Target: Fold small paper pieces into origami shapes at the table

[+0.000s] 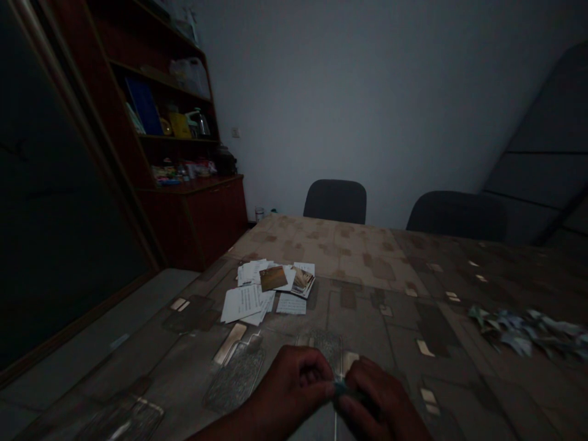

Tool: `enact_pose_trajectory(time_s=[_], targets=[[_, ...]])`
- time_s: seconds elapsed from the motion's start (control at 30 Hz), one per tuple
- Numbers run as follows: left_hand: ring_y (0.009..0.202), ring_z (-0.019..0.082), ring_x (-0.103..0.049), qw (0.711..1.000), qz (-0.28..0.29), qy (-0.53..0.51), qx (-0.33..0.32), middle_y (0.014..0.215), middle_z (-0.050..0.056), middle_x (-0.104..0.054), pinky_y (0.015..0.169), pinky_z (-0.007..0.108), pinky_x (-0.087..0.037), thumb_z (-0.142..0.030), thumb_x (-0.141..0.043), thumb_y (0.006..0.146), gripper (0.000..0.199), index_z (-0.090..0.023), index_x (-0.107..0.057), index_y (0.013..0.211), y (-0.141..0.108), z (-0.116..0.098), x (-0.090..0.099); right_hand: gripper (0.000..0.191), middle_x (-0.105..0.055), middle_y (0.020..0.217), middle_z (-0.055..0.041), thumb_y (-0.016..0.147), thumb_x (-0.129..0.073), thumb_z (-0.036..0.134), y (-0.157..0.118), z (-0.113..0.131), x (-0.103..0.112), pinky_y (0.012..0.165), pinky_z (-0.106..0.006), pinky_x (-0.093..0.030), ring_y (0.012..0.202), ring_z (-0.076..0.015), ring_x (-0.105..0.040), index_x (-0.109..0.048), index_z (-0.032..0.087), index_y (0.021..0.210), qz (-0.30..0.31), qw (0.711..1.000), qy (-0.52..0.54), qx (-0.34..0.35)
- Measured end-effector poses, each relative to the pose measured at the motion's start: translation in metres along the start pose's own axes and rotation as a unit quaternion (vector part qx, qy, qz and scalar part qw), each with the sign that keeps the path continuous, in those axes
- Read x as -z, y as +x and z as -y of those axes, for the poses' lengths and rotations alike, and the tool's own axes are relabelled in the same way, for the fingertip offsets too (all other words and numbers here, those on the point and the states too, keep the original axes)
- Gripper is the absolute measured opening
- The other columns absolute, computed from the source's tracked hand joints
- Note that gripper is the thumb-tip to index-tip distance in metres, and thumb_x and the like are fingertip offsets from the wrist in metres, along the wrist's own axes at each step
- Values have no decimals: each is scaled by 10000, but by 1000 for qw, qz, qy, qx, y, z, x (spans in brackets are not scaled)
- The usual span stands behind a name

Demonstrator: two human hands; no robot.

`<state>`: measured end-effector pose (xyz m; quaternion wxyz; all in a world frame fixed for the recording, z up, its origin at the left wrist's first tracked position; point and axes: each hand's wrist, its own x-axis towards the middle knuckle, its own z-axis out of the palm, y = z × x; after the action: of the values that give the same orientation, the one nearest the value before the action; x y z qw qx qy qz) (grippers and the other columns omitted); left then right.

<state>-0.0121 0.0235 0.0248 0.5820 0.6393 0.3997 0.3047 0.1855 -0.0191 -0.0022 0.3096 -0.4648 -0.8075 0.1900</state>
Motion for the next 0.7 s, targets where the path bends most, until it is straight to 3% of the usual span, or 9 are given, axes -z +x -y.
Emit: enact_pose_trajectory(time_s=[0.2,0.3,0.43,0.53,0.7], targets=[[569,108,-379,1000,9,-27,12,580,-62,-457,526,222,-268,-324,-687,662,210,-137,-611,718,3,6,-1,215,-484,659,35,910,-494,246,3,6,1,525,-224,-372,588,-138,-516,-426,224,707,-25,999,12,-35],[587,109,-381,999,16,-32,8,593,-61,-456,539,220,-273,-317,-674,664,199,-137,-608,719,3,6,1,218,-488,627,38,864,-516,231,7,8,7,508,-224,-345,562,-131,-505,-426,222,666,-6,1000,14,-23],[572,102,-355,999,34,-12,35,576,-67,-450,518,213,-250,-247,-644,632,132,-140,-603,697,0,-5,6,145,-617,715,-6,861,-606,337,12,11,25,535,-240,-393,627,-155,-563,-567,207,811,28,997,24,66],[540,93,-332,994,69,4,79,530,-85,-426,494,206,-233,-190,-616,600,70,-154,-587,652,-2,-14,9,163,-686,826,-55,998,-443,258,14,13,33,629,-266,-449,737,-175,-604,-592,201,961,2,991,-24,132],[534,91,-366,988,85,82,101,542,-76,-459,475,198,-233,-88,-566,558,82,-148,-589,609,-3,-17,10,267,-691,704,-11,1049,-382,235,15,13,27,561,-276,-389,606,-150,-571,-604,220,901,-31,949,-156,273]])
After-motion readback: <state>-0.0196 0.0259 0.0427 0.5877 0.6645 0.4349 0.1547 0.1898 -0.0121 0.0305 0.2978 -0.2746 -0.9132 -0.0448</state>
